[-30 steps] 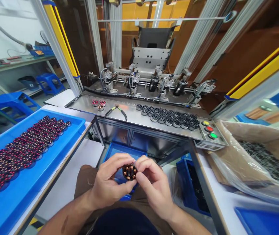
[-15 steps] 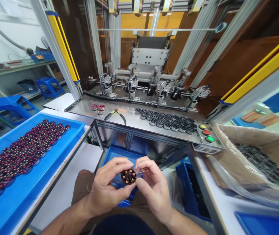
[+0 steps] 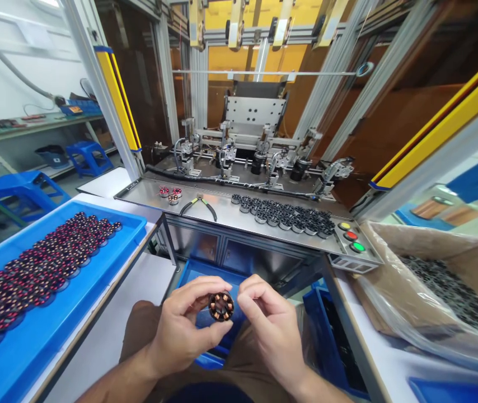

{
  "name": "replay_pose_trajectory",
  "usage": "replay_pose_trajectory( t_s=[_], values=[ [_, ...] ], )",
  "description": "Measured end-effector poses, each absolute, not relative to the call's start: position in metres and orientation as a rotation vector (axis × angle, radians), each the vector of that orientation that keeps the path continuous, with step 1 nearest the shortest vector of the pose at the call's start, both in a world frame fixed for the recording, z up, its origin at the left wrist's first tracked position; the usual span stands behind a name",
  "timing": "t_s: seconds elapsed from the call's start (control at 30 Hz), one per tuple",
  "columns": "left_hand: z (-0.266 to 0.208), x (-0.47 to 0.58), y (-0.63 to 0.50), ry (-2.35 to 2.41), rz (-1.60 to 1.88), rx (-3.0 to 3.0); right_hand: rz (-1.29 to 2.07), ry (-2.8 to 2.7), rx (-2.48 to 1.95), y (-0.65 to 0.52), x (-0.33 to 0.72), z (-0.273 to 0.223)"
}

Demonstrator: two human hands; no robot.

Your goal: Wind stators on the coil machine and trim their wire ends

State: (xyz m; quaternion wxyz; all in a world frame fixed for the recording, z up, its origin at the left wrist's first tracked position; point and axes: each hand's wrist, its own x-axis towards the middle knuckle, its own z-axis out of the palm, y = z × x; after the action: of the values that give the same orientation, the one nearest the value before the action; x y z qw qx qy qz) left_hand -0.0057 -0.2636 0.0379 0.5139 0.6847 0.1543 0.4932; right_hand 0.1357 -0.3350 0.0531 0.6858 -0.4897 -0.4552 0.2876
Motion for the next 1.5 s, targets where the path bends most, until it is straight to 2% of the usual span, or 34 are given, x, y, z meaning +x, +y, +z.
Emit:
replay_pose_trajectory(
  t_s=[0.3,0.5,0.7,0.87,1.2,1.5],
  values=[
    [0.039,-0.008,-0.254,0.379,1.167,1.507,0.832,-1.005,-0.965,-0.332,0.129,0.047],
    [0.039,-0.013,-0.253,0.395,1.236,1.581,0.713,-1.027,-1.052,-0.332,0.128,0.051],
    [0.038,-0.018,-0.251,0.424,1.293,1.76,0.762,-1.046,-1.072,-0.332,0.127,0.055],
    [0.038,-0.019,-0.249,0.386,1.294,1.864,0.589,-1.129,-1.107,-0.333,0.13,0.057],
    [0.04,-0.018,-0.254,0.311,1.19,1.522,0.44,-1.401,-0.985,-0.331,0.142,0.065],
    [0.045,-0.021,-0.256,0.32,1.261,1.635,0.398,-1.442,-0.973,-0.333,0.133,0.068]
  ],
)
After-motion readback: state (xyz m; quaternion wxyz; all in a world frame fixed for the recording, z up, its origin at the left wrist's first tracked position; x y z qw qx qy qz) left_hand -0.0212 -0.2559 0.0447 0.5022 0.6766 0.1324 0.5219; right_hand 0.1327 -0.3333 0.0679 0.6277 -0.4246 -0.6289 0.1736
